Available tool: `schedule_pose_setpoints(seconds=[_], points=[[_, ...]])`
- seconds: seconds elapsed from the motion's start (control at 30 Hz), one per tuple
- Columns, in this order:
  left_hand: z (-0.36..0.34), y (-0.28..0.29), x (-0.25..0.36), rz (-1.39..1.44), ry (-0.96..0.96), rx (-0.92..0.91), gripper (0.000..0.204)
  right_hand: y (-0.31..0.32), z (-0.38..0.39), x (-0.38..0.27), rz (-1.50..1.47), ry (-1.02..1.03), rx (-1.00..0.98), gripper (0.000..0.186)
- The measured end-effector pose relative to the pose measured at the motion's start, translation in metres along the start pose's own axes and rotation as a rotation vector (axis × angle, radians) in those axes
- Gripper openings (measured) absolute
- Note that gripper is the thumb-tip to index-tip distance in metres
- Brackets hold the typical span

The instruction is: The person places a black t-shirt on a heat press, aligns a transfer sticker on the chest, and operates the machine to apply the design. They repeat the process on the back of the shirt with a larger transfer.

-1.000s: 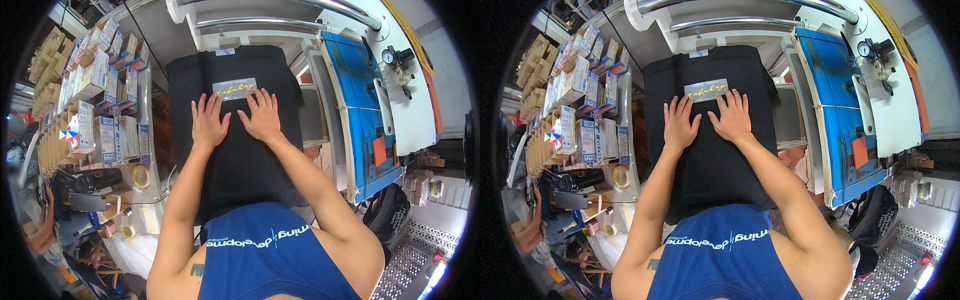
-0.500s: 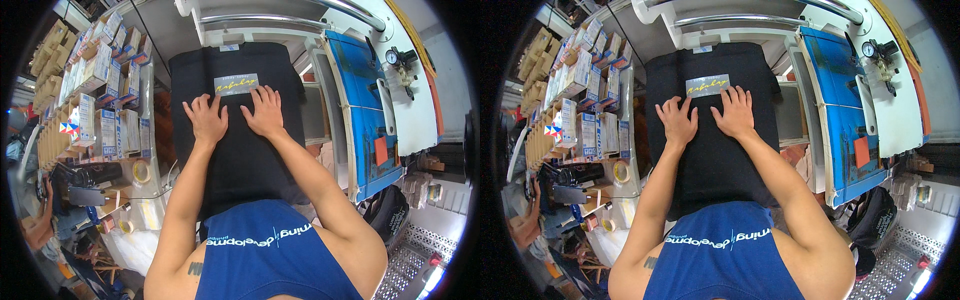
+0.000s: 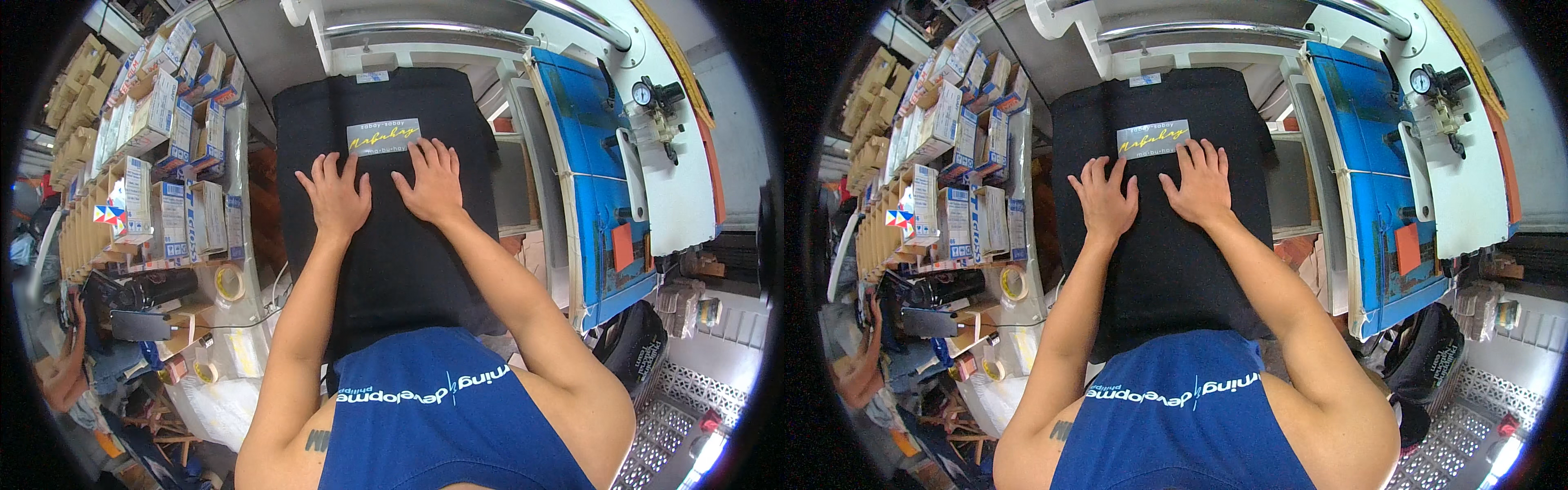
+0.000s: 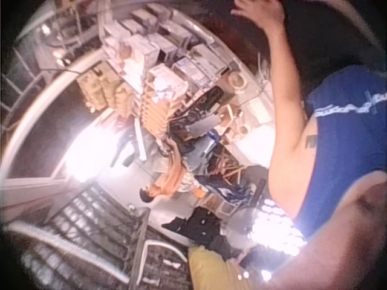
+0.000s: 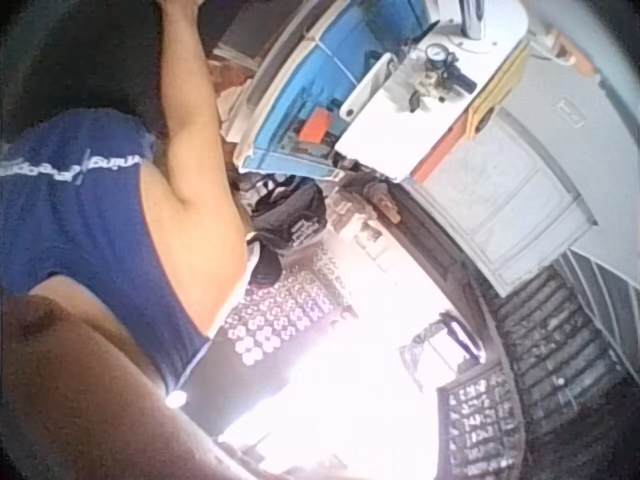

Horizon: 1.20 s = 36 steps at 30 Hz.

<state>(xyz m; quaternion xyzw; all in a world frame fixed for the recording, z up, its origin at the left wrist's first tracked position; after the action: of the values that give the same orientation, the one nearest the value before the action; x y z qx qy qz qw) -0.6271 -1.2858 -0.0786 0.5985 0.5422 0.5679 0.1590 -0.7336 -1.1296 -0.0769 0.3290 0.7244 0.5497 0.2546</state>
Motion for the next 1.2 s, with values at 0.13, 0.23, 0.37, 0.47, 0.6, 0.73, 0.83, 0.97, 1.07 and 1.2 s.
schedule_pose_setpoints(seconds=[0.13,0.23,0.37,0.47,0.6,0.73,0.83,0.97,1.07,1.2], points=[[-0.0008,0.0001,0.0005,-0.006,0.007,-0.007,0.045,-0.0002,-0.0063,0.0028,-0.004,-0.001,-0.002,0.061],[-0.0013,0.0006,0.0017,-0.008,-0.055,0.084,0.045,-0.0006,-0.0102,0.0054,-0.033,0.002,0.016,0.057],[-0.0011,-0.0014,0.0009,-0.024,-0.049,0.085,0.045,-0.0026,-0.0089,0.0052,-0.008,0.011,0.05,0.055],[-0.0003,-0.0013,0.0004,-0.012,-0.047,0.094,0.044,-0.0038,-0.0068,0.0052,-0.016,0.005,0.089,0.054],[0.0003,-0.001,-0.0002,0.002,-0.04,0.089,0.042,-0.0049,-0.0058,0.0066,-0.02,0.011,0.093,0.053],[0.0002,0.0,-0.001,0.029,-0.028,0.069,0.043,-0.0036,-0.0057,0.0061,-0.027,0.009,0.106,0.052],[0.0002,0.0003,-0.0008,0.018,-0.039,0.074,0.043,-0.0028,-0.0054,0.0056,-0.037,-0.003,0.114,0.051],[0.0005,-0.0011,-0.0003,0.003,-0.041,0.083,0.043,-0.0033,-0.0052,0.0067,-0.045,-0.002,0.125,0.051],[0.0009,-0.0022,-0.0004,-0.002,-0.037,0.09,0.044,-0.0041,-0.005,0.0074,-0.031,-0.002,0.132,0.05],[0.0015,-0.0023,-0.0007,-0.014,-0.028,0.083,0.044,-0.0037,-0.0049,0.0066,-0.041,0.001,0.117,0.05]])
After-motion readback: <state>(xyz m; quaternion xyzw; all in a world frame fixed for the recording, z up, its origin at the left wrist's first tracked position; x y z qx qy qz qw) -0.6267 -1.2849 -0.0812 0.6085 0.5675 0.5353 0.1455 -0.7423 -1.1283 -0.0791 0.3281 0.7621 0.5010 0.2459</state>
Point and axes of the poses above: each hand's wrist, its own z-axis away from the middle knuckle, its own y-axis out of the back of the hand, x = y × z, the point moved 2 cm from there along -z, towards the middle knuckle, and after that the axes turned 14 degrees about z, right-handed, at the moved point
